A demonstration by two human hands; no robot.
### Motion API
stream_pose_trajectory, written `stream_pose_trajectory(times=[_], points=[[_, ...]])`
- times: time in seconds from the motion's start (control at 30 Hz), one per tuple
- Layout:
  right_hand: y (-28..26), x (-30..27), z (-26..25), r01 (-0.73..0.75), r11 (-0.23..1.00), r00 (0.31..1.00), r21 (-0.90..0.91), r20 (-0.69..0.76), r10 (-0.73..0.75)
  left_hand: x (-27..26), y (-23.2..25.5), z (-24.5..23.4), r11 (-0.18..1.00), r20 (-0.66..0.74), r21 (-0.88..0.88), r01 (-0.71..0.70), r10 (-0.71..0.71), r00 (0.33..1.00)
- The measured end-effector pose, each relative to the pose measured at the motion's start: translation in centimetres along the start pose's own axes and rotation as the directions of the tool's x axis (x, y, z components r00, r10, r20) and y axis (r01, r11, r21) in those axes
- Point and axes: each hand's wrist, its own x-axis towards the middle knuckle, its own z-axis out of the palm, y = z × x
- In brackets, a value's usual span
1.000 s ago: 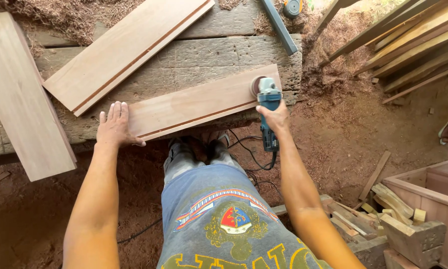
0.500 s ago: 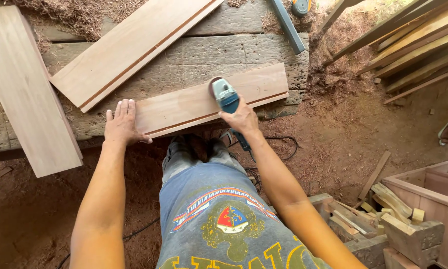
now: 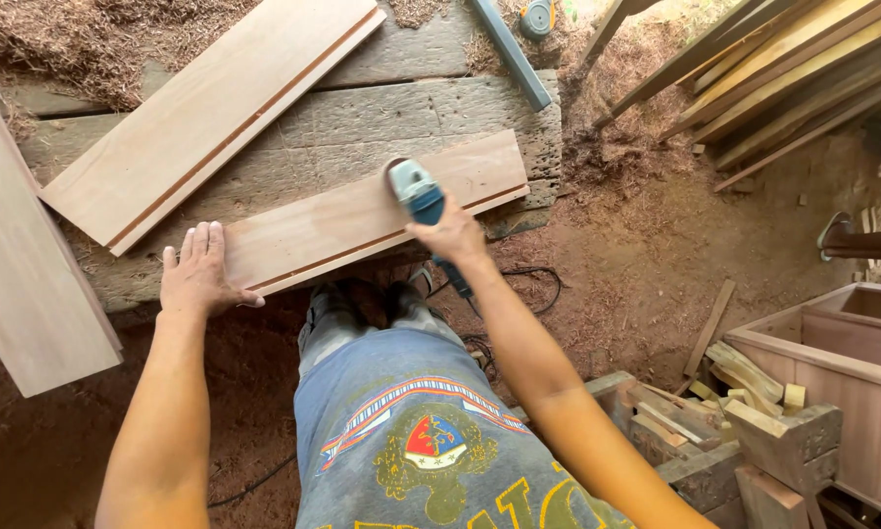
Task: The person uses an angle grinder with a sanding disc to smooth the surface of a wooden plank on a workbench. They move the tool back and forth along the length of the wood, then flip the plank to sand the other side.
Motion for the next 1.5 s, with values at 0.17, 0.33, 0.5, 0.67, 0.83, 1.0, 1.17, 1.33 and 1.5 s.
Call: stream_pose_trajectory(times=[0.17, 0.33, 0.5, 0.67, 0.83, 1.0, 1.17, 1.33, 1.5], points=[[3.9, 1.7, -5.2, -0.103, 0.993, 0.99, 0.055, -0.091, 0.108, 0.0, 0.1, 0.0, 0.999, 0.004, 0.04, 0.014, -0.014, 1.0], [8.5, 3.8, -7.4, -0.113, 0.988, 0.973, 0.102, -0.191, 0.13, 0.0, 0.4, -0.2, 0.999, 0.014, 0.037, 0.029, -0.029, 0.999], [11.3, 5.0, -8.6, -0.035, 0.967, 0.944, 0.252, -0.311, 0.115, -0.1, 0.6, -0.5, 0.999, -0.001, 0.046, 0.023, -0.023, 1.0], [12.5, 3.9, -9.2, -0.083, 0.963, 0.937, 0.257, -0.31, 0.164, -0.2, 1.0, -0.5, 0.997, -0.01, 0.069, 0.027, -0.027, 1.0], [13.6, 2.0, -8.4, -0.063, 0.957, 0.941, 0.284, -0.301, 0.151, -0.1, 1.1, -0.4, 0.996, -0.026, 0.081, 0.029, -0.027, 0.999], [15.0, -0.3, -7.3, -0.071, 0.949, 0.938, 0.308, -0.304, 0.169, 0.4, 0.9, -0.1, 0.997, 0.002, 0.071, 0.033, -0.033, 0.999], [14.2, -2.2, -5.7, -0.119, 0.97, 0.944, 0.212, -0.28, 0.177, 0.5, 0.7, 0.1, 0.998, -0.004, 0.063, 0.019, -0.019, 1.0], [12.6, -3.1, -3.3, -0.091, 0.976, 0.96, 0.196, -0.243, 0.138, 0.5, 0.6, 0.2, 0.999, -0.035, 0.054, -0.001, 0.003, 0.999], [8.9, -4.2, -1.2, -0.077, 0.996, 0.98, 0.053, -0.177, 0.086, 0.4, 0.6, 0.2, 0.998, -0.066, 0.059, -0.007, 0.011, 0.998]])
